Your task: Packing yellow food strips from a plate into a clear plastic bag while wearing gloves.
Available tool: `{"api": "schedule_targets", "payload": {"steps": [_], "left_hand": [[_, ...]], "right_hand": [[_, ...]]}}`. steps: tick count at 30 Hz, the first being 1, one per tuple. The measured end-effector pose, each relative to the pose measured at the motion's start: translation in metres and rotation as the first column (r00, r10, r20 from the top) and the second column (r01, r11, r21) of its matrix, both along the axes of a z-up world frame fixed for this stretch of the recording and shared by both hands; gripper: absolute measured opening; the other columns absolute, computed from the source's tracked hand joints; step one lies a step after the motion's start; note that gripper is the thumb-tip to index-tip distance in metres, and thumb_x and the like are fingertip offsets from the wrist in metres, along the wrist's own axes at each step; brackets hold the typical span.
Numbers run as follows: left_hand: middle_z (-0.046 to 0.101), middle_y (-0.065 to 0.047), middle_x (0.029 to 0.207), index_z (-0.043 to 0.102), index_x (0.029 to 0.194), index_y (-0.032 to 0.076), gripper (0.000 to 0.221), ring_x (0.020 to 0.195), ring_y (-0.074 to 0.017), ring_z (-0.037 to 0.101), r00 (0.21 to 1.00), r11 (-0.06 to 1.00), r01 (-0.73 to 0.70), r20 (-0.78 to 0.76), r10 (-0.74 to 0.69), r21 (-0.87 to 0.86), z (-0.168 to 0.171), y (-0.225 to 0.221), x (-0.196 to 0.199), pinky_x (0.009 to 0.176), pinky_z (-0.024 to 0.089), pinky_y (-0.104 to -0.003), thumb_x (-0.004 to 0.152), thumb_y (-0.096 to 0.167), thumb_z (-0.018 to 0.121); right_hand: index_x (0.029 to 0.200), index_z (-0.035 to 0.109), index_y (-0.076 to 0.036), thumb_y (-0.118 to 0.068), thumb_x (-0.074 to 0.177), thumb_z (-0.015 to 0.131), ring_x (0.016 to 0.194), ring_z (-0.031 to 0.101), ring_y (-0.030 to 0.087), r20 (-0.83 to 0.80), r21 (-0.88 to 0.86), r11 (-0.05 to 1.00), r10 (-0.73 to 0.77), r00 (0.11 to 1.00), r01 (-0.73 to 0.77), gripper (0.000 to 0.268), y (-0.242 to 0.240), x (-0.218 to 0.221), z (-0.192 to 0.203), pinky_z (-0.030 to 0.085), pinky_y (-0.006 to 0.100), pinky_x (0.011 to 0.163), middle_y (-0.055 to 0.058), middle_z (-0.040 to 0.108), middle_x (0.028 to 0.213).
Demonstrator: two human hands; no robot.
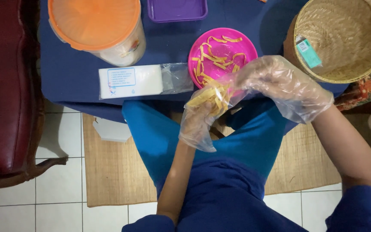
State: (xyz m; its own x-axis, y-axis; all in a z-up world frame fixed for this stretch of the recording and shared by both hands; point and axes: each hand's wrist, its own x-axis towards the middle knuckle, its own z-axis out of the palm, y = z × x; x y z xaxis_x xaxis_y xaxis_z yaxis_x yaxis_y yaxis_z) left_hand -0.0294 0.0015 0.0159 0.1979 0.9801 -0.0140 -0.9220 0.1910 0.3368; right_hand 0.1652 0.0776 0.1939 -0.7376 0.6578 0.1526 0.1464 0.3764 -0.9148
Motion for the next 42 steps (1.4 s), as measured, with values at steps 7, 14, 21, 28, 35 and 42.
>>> {"api": "schedule_targets", "payload": {"steps": [7, 14, 21, 28, 35, 42], "left_hand": [[0.063, -0.020, 0.126, 0.060, 0.128, 0.004, 0.038, 0.118, -0.0333, 0.064, 0.995, 0.994, 0.095, -0.007, -0.095, -0.049, 0.018, -0.002, -0.011, 0.097, 0.059, -0.043, 0.094, 0.006, 0.077], [0.060, -0.021, 0.133, 0.052, 0.139, 0.003, 0.056, 0.126, -0.0354, 0.060, 0.991, 0.980, 0.125, -0.029, -0.131, -0.152, 0.023, -0.002, -0.010, 0.101, 0.056, -0.044, 0.090, 0.008, 0.077], [0.059, -0.023, 0.133, 0.049, 0.140, 0.002, 0.058, 0.126, -0.0374, 0.059, 0.991, 0.983, 0.105, -0.066, -0.116, -0.150, 0.024, -0.004, -0.009, 0.101, 0.056, -0.045, 0.090, 0.011, 0.076], [0.056, -0.023, 0.134, 0.049, 0.137, 0.006, 0.059, 0.125, -0.0371, 0.059, 0.980, 0.977, 0.113, -0.140, -0.139, -0.180, 0.019, -0.005, -0.007, 0.096, 0.058, -0.044, 0.087, 0.019, 0.077], [0.046, -0.023, 0.148, 0.055, 0.135, 0.009, 0.043, 0.138, -0.0396, 0.048, 0.993, 0.994, 0.108, 0.045, -0.107, -0.020, 0.007, -0.005, -0.004, 0.102, 0.056, -0.048, 0.097, 0.021, 0.072], [0.047, -0.019, 0.146, 0.058, 0.130, 0.014, 0.039, 0.137, -0.0382, 0.050, 0.998, 0.995, 0.036, 0.048, -0.031, -0.088, -0.010, -0.003, 0.002, 0.098, 0.058, -0.049, 0.095, 0.020, 0.074]], "right_hand": [[0.120, 0.066, 0.001, -0.015, 0.097, 0.058, 0.112, 0.074, 0.022, 0.147, -0.254, 0.961, -0.069, 0.987, 0.105, 0.029, -0.014, 0.018, -0.004, 0.060, 0.031, 0.098, 0.014, 0.075, 0.119], [0.131, 0.058, 0.002, -0.015, 0.100, 0.059, 0.122, 0.066, 0.025, -0.056, -0.398, 0.917, 0.011, 0.998, -0.032, 0.035, -0.028, 0.086, -0.077, 0.054, 0.037, 0.106, 0.017, 0.067, 0.130], [0.143, 0.049, 0.004, -0.016, 0.104, 0.060, 0.133, 0.057, 0.029, -0.301, -0.515, 0.827, 0.071, 0.951, -0.225, 0.045, 0.006, 0.126, -0.150, 0.047, 0.043, 0.115, 0.020, 0.057, 0.142], [0.153, 0.041, 0.004, -0.016, 0.107, 0.061, 0.142, 0.049, 0.032, -0.481, -0.559, 0.736, 0.086, 0.872, -0.382, 0.054, 0.021, 0.113, -0.138, 0.041, 0.048, 0.122, 0.023, 0.050, 0.152], [0.102, 0.074, -0.008, -0.019, 0.095, 0.065, 0.096, 0.073, 0.018, 0.259, 0.274, 0.960, -0.128, 0.957, 0.054, 0.016, 0.002, 0.030, 0.015, 0.058, 0.030, 0.089, 0.006, 0.076, 0.102], [0.096, 0.073, -0.007, -0.015, 0.091, 0.072, 0.087, 0.072, 0.016, 0.156, 0.279, 0.951, -0.182, 0.971, 0.134, 0.010, 0.015, 0.039, 0.007, 0.061, 0.029, 0.083, 0.008, 0.072, 0.095]]}}
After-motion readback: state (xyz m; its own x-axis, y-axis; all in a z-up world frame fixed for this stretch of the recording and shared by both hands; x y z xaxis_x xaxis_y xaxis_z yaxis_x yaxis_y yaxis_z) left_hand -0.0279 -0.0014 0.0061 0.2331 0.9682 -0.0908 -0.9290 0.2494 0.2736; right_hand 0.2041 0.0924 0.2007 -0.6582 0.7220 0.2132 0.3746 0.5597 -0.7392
